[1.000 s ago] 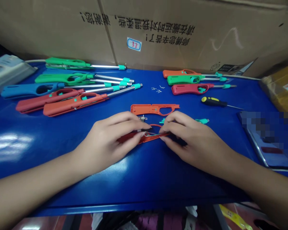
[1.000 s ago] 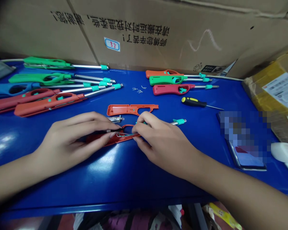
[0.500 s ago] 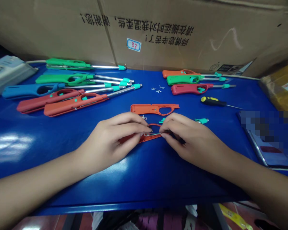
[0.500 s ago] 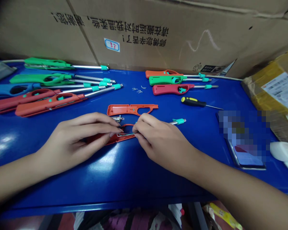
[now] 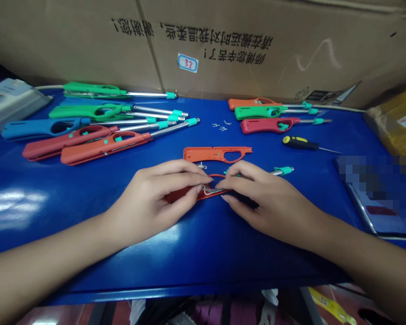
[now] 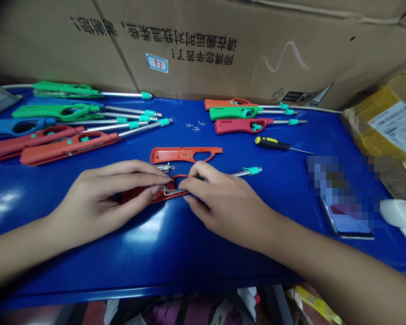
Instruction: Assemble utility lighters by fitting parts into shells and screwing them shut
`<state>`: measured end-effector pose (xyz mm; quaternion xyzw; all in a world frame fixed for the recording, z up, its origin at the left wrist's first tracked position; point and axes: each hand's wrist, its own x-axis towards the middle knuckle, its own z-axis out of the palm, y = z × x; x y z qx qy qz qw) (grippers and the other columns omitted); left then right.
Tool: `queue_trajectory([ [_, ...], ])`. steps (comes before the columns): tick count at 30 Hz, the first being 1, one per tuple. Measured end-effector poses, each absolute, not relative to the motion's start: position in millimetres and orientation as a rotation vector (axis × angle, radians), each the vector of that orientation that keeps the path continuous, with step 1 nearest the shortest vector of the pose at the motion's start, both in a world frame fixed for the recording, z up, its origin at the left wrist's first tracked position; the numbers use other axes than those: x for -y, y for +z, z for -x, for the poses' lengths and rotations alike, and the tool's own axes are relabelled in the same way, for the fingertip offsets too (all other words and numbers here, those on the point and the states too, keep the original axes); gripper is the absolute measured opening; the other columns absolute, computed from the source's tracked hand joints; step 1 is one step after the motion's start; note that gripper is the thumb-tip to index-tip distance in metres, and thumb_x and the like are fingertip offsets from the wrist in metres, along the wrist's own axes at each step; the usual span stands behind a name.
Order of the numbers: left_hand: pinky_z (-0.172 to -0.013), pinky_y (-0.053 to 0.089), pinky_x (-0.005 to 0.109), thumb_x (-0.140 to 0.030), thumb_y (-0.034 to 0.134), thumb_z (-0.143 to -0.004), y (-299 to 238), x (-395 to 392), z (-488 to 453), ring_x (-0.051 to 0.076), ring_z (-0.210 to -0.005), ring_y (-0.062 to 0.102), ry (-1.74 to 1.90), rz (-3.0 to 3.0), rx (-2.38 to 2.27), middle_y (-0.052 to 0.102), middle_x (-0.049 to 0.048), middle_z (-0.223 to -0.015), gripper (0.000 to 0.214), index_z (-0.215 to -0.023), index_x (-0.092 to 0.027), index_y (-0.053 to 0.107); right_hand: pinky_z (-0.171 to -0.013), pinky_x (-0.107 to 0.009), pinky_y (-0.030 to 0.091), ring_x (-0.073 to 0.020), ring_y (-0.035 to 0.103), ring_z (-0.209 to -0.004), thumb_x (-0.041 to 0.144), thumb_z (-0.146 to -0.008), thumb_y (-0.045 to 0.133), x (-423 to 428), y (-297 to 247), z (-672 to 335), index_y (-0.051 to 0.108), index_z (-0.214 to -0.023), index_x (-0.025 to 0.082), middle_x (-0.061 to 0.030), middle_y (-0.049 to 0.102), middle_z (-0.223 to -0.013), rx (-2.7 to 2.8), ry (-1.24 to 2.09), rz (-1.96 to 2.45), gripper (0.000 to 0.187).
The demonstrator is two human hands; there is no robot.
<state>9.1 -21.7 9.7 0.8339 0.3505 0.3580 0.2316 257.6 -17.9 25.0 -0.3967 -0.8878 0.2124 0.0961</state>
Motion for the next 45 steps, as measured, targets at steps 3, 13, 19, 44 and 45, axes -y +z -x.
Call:
queue_trajectory([
  [3, -0.087, 0.059, 0.02, -0.011, 0.065, -0.094, 9.3, 21.1, -9.2, 0.015, -0.098, 0.074, 0.993, -2.309, -0.946, 0.076, 0.0086, -0.108, 0.019, -0.108, -0.014, 0.077, -0.083, -0.032, 0.052, -0.0166, 0.062, -0.095, 0.023, -0.102, 0.05, 16.4, 22.6, -256.8, 0.064, -0.112, 0.025, -0.0028, 0.058, -0.117, 2.628, 0.621, 1.161, 0.018],
  [13, -0.094, 0.057, 0.019, -0.01, 0.066, -0.094, 5.2, 20.4, -6.3, 0.014, -0.103, 0.072, 0.954, -2.413, -0.893, 0.075, 0.0082, -0.111, 0.022, -0.114, -0.012, 0.074, -0.079, -0.031, 0.049, -0.0173, 0.063, -0.094, 0.026, -0.105, 0.046, 14.7, 19.5, -258.4, 0.063, -0.106, 0.022, -0.0024, 0.064, -0.104, 2.649, 0.534, 1.124, 0.017],
  [19, -0.093, 0.057, 0.019, -0.012, 0.067, -0.095, 4.5, 19.6, -7.9, 0.014, -0.102, 0.072, 0.97, -2.425, -0.932, 0.076, 0.0075, -0.108, 0.021, -0.114, -0.012, 0.074, -0.074, -0.03, 0.048, -0.017, 0.064, -0.092, 0.025, -0.102, 0.05, 14.9, 22.1, -258.3, 0.062, -0.103, 0.021, -0.002, 0.064, -0.103, 2.673, 0.481, 1.105, 0.012],
  [44, -0.092, 0.057, 0.023, -0.012, 0.065, -0.095, 6.7, 19.2, -4.2, 0.015, -0.101, 0.072, 0.905, -2.452, -0.877, 0.075, 0.008, -0.11, 0.022, -0.115, -0.013, 0.073, -0.08, -0.029, 0.047, -0.0156, 0.067, -0.097, 0.018, -0.102, 0.049, 15.2, 21.6, -258.9, 0.059, -0.114, 0.024, 0.0002, 0.069, -0.107, 2.624, 0.464, 1.06, 0.017],
  [45, -0.092, 0.057, 0.023, -0.012, 0.065, -0.095, 6.6, 19.0, -4.0, 0.015, -0.101, 0.072, 0.902, -2.454, -0.878, 0.075, 0.0078, -0.11, 0.021, -0.114, -0.014, 0.074, -0.079, -0.03, 0.048, -0.0161, 0.067, -0.096, 0.02, -0.103, 0.048, 15.3, 21.5, -259.0, 0.06, -0.112, 0.024, -0.0002, 0.069, -0.105, 2.634, 0.462, 1.066, 0.016],
])
